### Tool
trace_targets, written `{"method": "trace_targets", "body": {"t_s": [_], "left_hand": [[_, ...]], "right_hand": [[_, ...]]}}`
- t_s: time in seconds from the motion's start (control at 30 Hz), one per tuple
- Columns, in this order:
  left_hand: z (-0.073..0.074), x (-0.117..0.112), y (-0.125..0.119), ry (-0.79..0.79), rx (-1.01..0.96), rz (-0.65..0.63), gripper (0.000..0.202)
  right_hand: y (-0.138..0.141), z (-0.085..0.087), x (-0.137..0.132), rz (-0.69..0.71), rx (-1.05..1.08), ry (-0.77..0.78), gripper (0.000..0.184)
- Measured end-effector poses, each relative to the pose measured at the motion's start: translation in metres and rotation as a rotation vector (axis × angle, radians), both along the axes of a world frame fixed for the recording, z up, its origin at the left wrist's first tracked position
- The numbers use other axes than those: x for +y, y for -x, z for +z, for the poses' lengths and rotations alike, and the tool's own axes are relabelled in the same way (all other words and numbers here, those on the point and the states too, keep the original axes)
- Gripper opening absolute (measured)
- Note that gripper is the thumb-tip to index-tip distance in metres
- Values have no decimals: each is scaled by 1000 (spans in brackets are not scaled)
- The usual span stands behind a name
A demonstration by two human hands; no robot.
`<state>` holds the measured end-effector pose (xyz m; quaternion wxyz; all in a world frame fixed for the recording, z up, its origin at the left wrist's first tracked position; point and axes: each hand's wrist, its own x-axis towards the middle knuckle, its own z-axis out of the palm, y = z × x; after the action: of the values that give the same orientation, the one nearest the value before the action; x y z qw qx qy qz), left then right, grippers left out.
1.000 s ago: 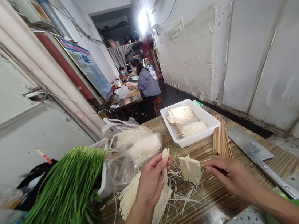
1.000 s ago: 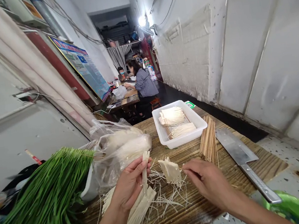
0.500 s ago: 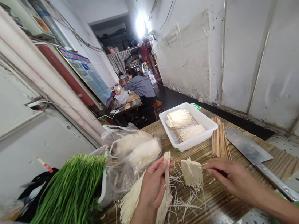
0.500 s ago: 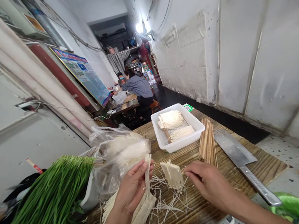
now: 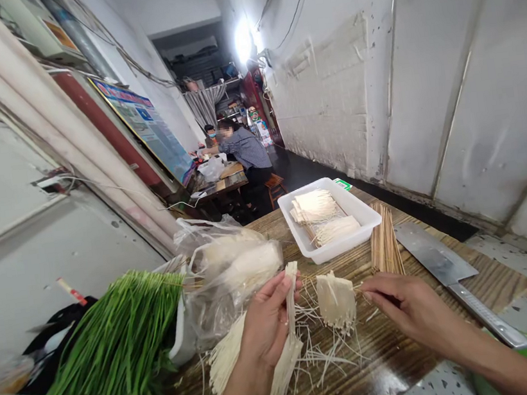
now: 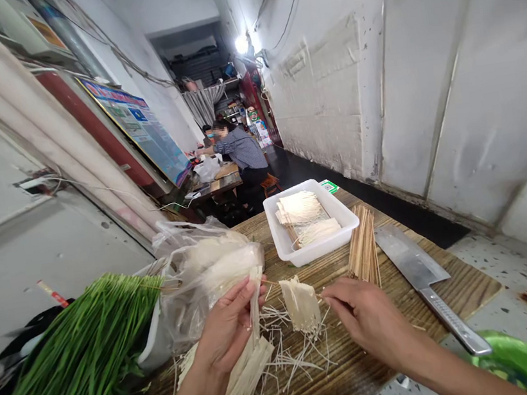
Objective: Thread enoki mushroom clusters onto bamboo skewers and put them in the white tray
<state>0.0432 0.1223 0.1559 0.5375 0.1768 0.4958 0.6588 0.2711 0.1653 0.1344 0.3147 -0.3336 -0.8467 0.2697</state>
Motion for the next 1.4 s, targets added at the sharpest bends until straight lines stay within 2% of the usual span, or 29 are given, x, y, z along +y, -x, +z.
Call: {"method": "trace_targets", "body": {"t_s": [0.2, 0.43, 0.63, 0.9, 1.0, 1.1, 1.17, 1.3, 1.33, 1.4], "left_hand": [[-5, -3, 0, 6, 18, -2, 12], [-3, -2, -1, 19, -36, -115, 14], [-2, -1, -3, 24, -24, -158, 20], [-7, 3, -16, 53, 10, -111, 23], [-6, 4, -16, -28, 98, -125, 28], [-5, 5, -12, -83, 257, -121, 49], [-8, 4, -8, -88, 382, -146, 55], [-22, 2, -3, -117, 632, -410, 30], [-26, 1, -2, -124, 688, -430, 27], [-31, -1, 2, -121, 794, -377, 27]], "right_hand": [[1, 1, -1, 9, 4, -14, 25], [-2, 5, 4, 54, 50, 64, 25], [-7, 3, 8, 78, 93, 127, 24], [8, 1, 9, 49, 144, 161, 19], [12, 1, 11, 25, 151, 173, 21], [11, 5, 14, 22, 158, 178, 22], [8, 9, 15, 19, 172, 187, 20], [5, 15, 15, -1, 181, 188, 24], [4, 16, 15, -4, 176, 186, 24], [4, 17, 15, -4, 165, 186, 25]]}}
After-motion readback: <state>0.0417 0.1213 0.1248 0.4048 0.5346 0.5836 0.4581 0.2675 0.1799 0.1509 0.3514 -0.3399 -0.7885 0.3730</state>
